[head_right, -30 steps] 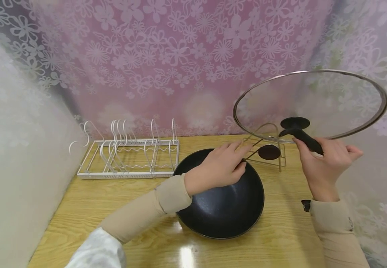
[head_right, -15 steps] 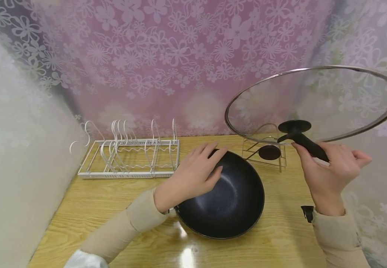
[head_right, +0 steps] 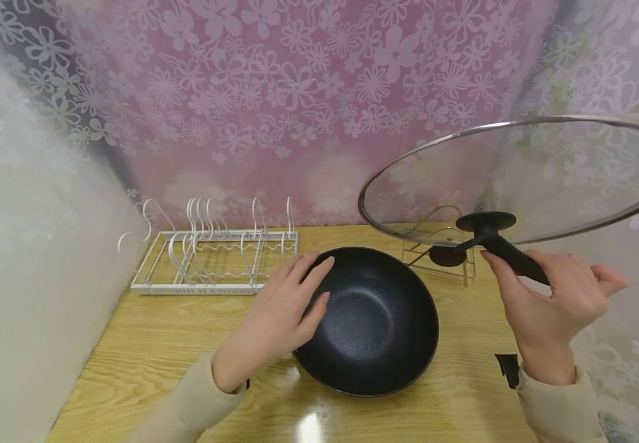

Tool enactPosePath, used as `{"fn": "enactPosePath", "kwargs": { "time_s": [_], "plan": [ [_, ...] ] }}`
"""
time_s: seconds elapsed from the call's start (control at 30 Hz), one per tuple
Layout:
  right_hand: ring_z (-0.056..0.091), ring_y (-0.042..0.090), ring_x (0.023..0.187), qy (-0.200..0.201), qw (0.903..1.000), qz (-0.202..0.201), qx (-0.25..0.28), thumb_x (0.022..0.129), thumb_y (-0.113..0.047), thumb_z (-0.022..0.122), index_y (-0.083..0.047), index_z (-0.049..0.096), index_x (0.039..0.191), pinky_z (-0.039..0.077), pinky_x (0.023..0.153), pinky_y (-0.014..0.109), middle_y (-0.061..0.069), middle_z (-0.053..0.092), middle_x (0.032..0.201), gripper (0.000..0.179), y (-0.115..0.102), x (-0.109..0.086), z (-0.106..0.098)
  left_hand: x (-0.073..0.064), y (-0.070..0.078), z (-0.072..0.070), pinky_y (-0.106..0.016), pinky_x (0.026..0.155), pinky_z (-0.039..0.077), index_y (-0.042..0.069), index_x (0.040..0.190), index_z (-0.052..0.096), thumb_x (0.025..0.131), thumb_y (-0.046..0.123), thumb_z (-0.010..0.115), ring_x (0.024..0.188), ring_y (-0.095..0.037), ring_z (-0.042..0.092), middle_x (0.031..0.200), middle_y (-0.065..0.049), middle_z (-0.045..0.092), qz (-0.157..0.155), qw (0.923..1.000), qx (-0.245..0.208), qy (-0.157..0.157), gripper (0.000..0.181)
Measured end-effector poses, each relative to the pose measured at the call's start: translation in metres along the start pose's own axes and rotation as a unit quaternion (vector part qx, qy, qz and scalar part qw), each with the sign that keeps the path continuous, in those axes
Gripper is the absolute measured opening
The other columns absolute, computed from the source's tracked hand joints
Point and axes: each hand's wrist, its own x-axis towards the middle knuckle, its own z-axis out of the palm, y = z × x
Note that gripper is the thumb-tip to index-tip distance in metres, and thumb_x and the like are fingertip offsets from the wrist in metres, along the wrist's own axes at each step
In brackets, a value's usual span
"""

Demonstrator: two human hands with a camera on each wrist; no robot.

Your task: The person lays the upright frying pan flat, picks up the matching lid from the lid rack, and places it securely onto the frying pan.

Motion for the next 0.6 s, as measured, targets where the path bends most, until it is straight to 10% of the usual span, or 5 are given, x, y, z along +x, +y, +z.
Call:
{"fn": "enactPosePath", "kwargs": {
  "time_s": [0.37, 0.6],
  "plan": [
    [0.049, -0.017, 0.072, 0.007, 1.0000, -0.003, 0.003, 0.053, -0.029, 0.096, 0.003, 0.072, 0.058, 0.031, 0.091, 0.034, 0.018, 0.063, 0.059, 0.040, -0.016, -0.006, -0.010, -0.034, -0.012, 0.006, -0.057, 0.108, 0.038, 0.007, 0.144, 0.048, 0.098, 0.019, 0.054, 0.130, -0.045, 0.046, 0.143, -0.022, 0.048, -0.064, 0.9970, -0.042, 0.009, 0.048],
    [0.043, 0.008, 0.050, 0.020, 0.9997, -0.015, 0.007, 0.051, -0.034, 0.097, 0.001, 0.069, 0.053, 0.030, 0.085, 0.027, 0.019, 0.055, 0.051, 0.045, -0.031, -0.009, -0.013, -0.057, -0.030, 0.023, -0.057, 0.103, 0.042, 0.004, 0.140, 0.052, 0.097, 0.016, 0.056, 0.124, -0.045, 0.050, 0.137, -0.023, 0.053, -0.092, 0.9951, -0.033, 0.014, 0.045]
  ]
}}
